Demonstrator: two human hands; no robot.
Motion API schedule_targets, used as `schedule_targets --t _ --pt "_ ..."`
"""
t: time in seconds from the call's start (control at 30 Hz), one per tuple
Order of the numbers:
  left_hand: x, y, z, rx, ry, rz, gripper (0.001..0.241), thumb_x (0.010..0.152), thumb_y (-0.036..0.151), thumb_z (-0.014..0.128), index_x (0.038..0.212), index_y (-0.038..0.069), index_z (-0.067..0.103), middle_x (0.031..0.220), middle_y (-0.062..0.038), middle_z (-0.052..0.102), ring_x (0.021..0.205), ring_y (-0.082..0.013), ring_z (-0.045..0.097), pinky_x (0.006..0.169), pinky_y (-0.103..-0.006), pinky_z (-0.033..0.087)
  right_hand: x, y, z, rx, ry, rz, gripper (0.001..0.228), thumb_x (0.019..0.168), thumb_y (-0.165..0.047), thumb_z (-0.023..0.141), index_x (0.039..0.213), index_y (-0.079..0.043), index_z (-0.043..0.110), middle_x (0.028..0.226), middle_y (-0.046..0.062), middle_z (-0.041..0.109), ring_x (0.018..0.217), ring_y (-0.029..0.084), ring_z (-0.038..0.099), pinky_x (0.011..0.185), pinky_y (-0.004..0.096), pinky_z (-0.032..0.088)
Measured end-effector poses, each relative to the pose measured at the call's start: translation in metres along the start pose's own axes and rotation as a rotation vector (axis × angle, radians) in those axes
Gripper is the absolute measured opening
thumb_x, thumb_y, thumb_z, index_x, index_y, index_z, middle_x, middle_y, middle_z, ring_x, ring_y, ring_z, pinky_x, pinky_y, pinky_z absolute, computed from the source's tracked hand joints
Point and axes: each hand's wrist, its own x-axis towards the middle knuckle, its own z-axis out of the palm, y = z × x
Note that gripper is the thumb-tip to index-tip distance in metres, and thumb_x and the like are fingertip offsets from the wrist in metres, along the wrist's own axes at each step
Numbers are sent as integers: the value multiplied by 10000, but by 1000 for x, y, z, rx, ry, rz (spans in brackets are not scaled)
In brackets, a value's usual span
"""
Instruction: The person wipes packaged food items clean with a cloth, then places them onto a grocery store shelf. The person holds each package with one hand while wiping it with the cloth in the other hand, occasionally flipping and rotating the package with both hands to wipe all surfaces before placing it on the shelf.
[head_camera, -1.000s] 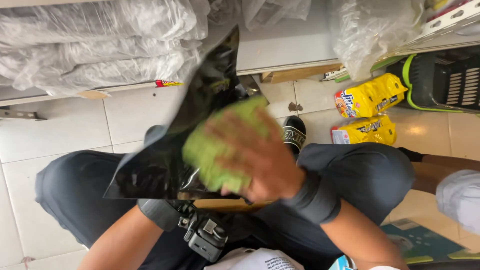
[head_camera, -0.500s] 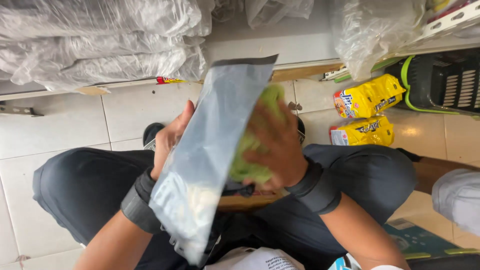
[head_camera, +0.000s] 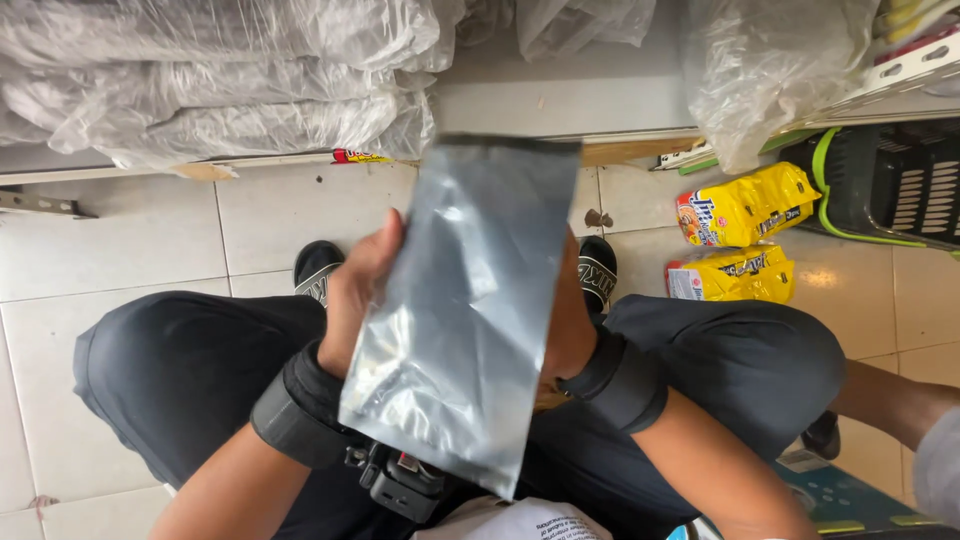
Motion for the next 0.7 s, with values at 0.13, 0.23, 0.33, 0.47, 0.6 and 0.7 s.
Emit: schedule_targets --t 0.13,0.23,0.33,0.47,0.6,0.7 --pt "16 -28 -23 319 -58 78 437 1134 371 480 1022 -3 677 886 -80 652 769 -159 609 690 -306 509 8 2 -8 287 104 145 714 971 -624 564 1479 -131 479 1552 113 479 1471 317 435 1225 590 271" --pt "15 -31 -6 745 -45 149 414 1141 302 506 958 -28 675 824 -128 591 730 -144 514 676 -311 442 15 2 -13 505 188 258 768 961 -644 565 1499 -107 454 1551 120 481 1460 313 448 1224 564 290" --pt "11 -25 13 1152 11 452 308 1083 223 548 1032 -53 674 973 -211 641 844 -281 588 763 -368 490 22 1 -18 734 252 376 823 951 -665 566 1518 -84 429 1551 127 483 1449 308 460 1223 539 309" --pt "14 -22 15 1491 -1 904 266 1052 174 586 1162 -58 655 1254 -219 667 1143 -419 648 959 -446 533 27 2 -27 1035 347 523 898 938 -692 567 1544 -52 395 1550 136 487 1434 302 477 1222 504 334" --pt "15 -21 17 1632 56 1018 244 1026 147 620 1187 -31 667 1302 -214 661 1250 -431 616 1013 -476 530 2 15 -31 1323 461 669 973 926 -719 568 1570 -20 362 1549 146 490 1420 296 494 1221 470 359" --pt "14 -21 18 1695 84 1051 263 1004 144 638 1210 -15 678 1283 -206 669 1239 -428 625 1004 -474 535 16 6 -33 949 279 550 898 896 -539 763 1543 -52 377 1498 108 504 1391 224 507 1189 416 394"
